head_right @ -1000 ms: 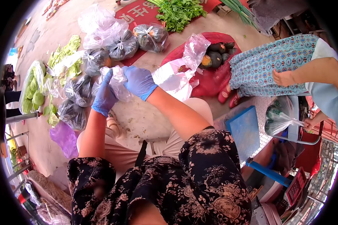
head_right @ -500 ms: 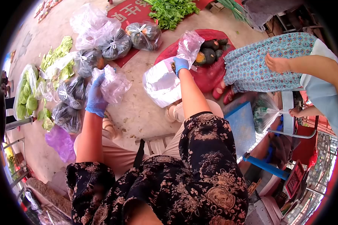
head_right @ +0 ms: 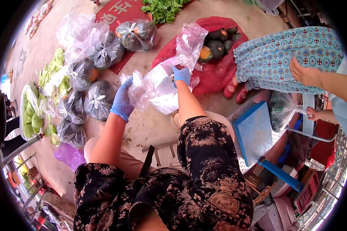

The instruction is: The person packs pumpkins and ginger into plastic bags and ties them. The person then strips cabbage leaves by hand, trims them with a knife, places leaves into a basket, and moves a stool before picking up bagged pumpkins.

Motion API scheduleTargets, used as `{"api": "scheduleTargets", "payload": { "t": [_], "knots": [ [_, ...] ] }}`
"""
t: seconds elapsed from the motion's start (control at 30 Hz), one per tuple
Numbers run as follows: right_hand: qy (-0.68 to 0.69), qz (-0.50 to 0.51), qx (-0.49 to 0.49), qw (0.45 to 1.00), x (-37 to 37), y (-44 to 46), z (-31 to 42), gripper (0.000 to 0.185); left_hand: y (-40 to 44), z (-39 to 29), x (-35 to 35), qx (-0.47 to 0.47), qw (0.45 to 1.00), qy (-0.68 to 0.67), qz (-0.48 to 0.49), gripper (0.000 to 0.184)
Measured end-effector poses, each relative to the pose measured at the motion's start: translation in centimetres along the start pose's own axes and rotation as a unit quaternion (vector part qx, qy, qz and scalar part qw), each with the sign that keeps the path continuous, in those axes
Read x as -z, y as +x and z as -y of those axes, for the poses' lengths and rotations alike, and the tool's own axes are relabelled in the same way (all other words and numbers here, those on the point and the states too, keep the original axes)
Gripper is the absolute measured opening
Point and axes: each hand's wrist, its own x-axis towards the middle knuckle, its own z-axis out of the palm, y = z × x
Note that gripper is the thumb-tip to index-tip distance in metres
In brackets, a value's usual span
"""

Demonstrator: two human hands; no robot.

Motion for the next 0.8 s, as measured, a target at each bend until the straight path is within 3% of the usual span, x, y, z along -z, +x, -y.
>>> {"api": "scheduleTargets", "payload": {
  "t": [0.03,0.13,0.33,0.37,0.43,0.47,0.5,0.6,0.67,0.73,0.8],
  "knots": [
    [0.005,-0.039,0.017,0.999,0.1,-0.8,0.5,0.053,0.1,0.1,0.0,-0.001,1.000,0.012,-0.008,0.028],
    [-0.046,-0.039,0.025,0.998,-0.8,-0.5,0.6,0.050,0.2,-0.1,0.5,0.008,0.999,0.008,-0.031,0.030],
    [-0.030,0.050,-0.021,0.998,-2.7,2.8,-1.8,0.043,-0.4,-1.6,1.1,-0.021,0.999,0.013,-0.046,0.032],
    [-0.007,0.039,0.004,0.999,-3.2,3.0,-2.5,0.039,-0.7,-1.7,1.0,-0.020,0.998,0.012,-0.053,0.032],
    [0.173,0.057,-0.026,0.983,-4.9,4.0,-4.1,0.037,-1.6,-1.7,0.8,-0.017,0.998,0.013,-0.057,0.031],
    [0.262,0.062,-0.038,0.962,-5.2,4.1,-4.4,0.037,-1.8,-2.0,0.6,-0.018,0.998,0.014,-0.051,0.031],
    [0.355,0.073,-0.096,0.927,-5.6,4.1,-4.3,0.017,-1.9,-2.3,0.3,-0.022,0.999,0.013,-0.043,0.030],
    [0.591,0.119,-0.212,0.769,-3.8,0.7,-1.8,0.019,-2.2,-3.6,1.4,-0.002,0.999,-0.021,-0.027,0.028],
    [0.600,0.257,-0.182,0.735,-3.1,-1.7,-0.7,0.016,-3.3,-4.2,1.1,-0.019,1.000,-0.023,-0.002,0.030],
    [0.620,0.392,-0.196,0.651,-1.6,-6.1,1.9,0.011,-5.1,-4.2,0.8,-0.057,0.998,-0.003,0.033,0.030],
    [0.590,0.480,-0.206,0.616,-0.4,-10.4,4.3,0.020,-6.9,-4.5,0.6,-0.088,0.995,0.028,0.043,0.035]
  ]
}}
